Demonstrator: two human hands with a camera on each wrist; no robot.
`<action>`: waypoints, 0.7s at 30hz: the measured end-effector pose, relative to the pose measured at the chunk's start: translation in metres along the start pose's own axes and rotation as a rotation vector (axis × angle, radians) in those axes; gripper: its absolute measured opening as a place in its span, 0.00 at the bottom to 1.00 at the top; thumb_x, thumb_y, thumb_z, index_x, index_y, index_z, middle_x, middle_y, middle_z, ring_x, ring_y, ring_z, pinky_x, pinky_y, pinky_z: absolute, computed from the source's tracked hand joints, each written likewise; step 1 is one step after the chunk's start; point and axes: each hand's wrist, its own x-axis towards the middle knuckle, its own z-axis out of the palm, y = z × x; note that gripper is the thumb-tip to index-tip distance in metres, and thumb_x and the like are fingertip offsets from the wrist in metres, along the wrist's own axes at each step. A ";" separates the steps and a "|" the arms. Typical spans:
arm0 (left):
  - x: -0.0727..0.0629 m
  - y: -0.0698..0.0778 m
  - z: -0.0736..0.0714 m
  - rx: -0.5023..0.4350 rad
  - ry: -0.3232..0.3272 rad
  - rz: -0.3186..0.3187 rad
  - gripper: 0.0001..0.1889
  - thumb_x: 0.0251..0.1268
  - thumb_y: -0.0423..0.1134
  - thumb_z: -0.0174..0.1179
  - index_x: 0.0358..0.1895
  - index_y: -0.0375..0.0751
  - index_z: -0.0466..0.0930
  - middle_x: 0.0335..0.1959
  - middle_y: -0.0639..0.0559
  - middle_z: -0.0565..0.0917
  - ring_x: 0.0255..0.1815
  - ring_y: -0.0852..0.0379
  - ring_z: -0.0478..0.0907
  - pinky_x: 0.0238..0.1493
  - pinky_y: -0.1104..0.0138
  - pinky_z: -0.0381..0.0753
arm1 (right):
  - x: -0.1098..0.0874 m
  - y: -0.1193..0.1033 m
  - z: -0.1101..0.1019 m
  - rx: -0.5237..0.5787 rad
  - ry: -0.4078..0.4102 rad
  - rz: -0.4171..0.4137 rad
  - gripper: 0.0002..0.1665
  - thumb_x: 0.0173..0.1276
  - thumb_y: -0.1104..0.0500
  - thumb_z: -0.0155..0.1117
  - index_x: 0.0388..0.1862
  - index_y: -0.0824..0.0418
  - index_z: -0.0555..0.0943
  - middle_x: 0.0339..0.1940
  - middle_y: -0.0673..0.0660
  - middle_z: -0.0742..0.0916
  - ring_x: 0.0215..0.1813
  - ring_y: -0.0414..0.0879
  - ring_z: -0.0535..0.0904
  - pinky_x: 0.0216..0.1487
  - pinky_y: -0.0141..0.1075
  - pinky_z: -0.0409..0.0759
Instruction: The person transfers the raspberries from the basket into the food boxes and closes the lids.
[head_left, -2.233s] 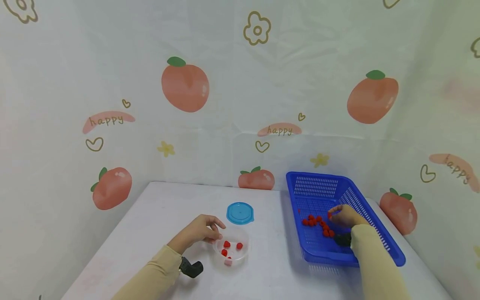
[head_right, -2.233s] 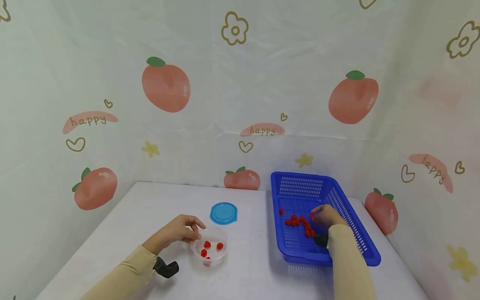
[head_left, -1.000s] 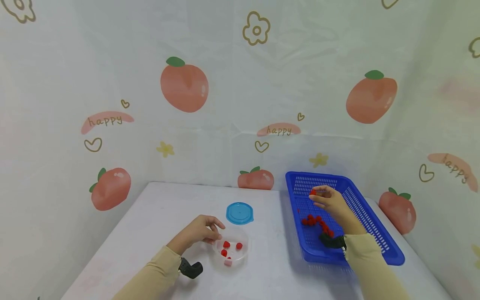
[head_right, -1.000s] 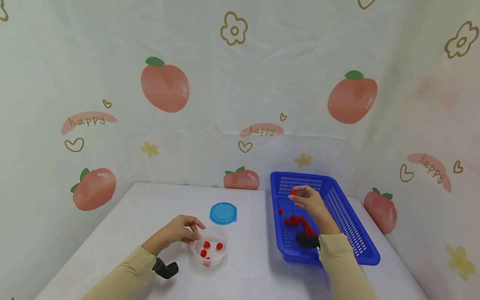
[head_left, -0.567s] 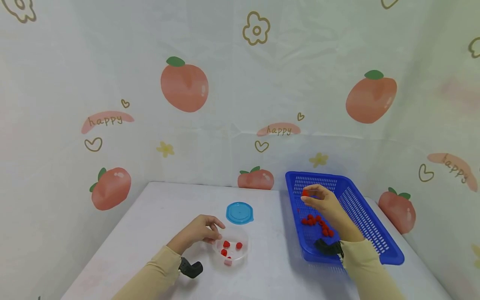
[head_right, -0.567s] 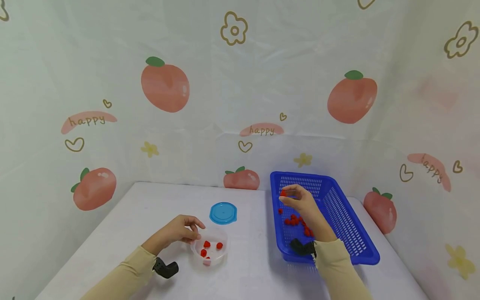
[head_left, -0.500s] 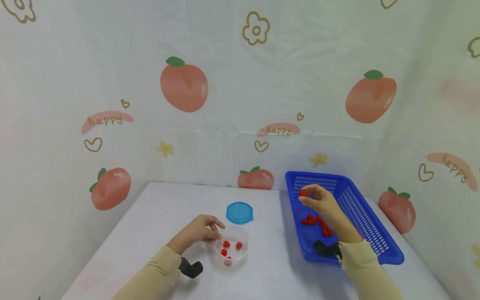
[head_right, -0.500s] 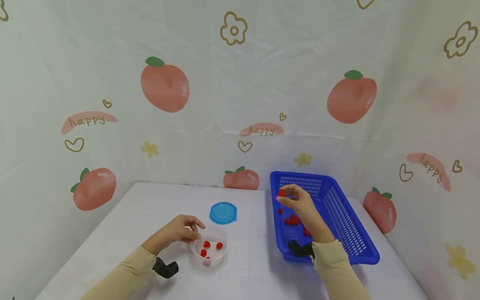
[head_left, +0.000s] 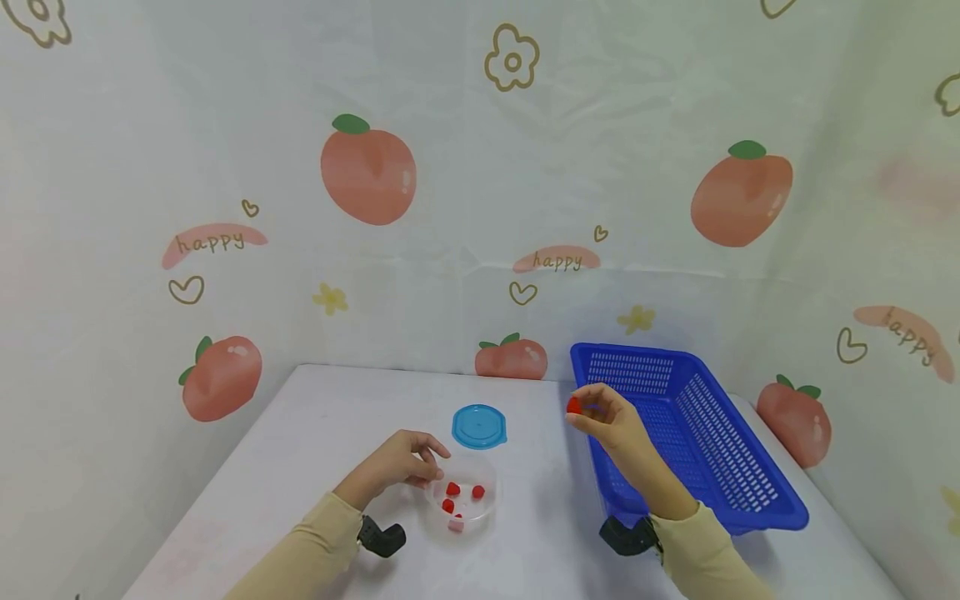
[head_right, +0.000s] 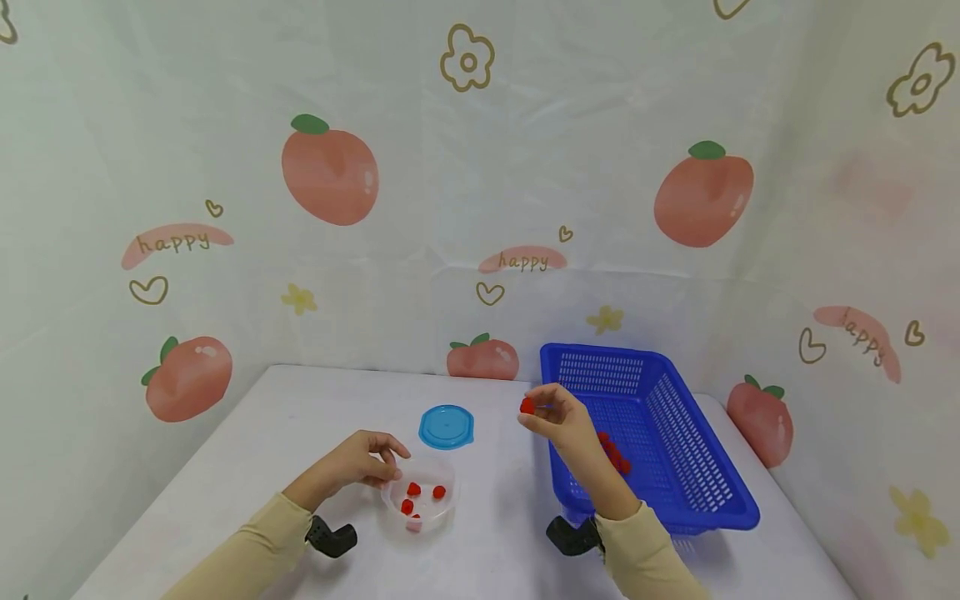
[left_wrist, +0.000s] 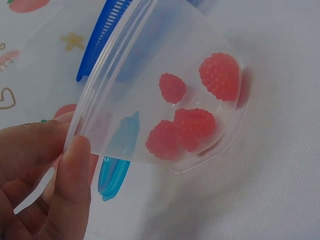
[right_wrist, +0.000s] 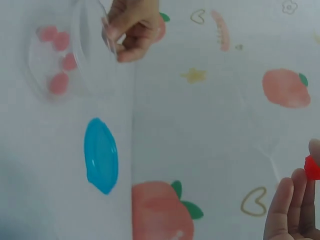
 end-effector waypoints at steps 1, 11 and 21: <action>0.000 0.000 0.000 -0.001 -0.002 0.002 0.13 0.53 0.33 0.71 0.42 0.40 0.84 0.28 0.48 0.77 0.22 0.57 0.75 0.29 0.69 0.83 | -0.001 0.000 0.003 0.018 -0.002 -0.003 0.23 0.62 0.64 0.68 0.53 0.69 0.72 0.41 0.49 0.81 0.40 0.41 0.79 0.39 0.27 0.79; -0.001 0.000 -0.002 -0.015 -0.015 0.019 0.12 0.53 0.33 0.70 0.43 0.39 0.84 0.28 0.49 0.77 0.22 0.57 0.75 0.29 0.69 0.83 | -0.011 0.012 0.035 0.036 -0.032 0.002 0.21 0.59 0.68 0.69 0.49 0.71 0.74 0.41 0.57 0.81 0.41 0.43 0.80 0.44 0.29 0.82; 0.000 -0.001 -0.001 -0.004 -0.008 0.017 0.13 0.53 0.34 0.71 0.43 0.39 0.84 0.28 0.49 0.77 0.22 0.58 0.76 0.30 0.69 0.84 | -0.018 0.045 0.071 0.022 -0.135 -0.015 0.19 0.60 0.68 0.68 0.48 0.71 0.74 0.44 0.64 0.80 0.42 0.45 0.80 0.44 0.29 0.83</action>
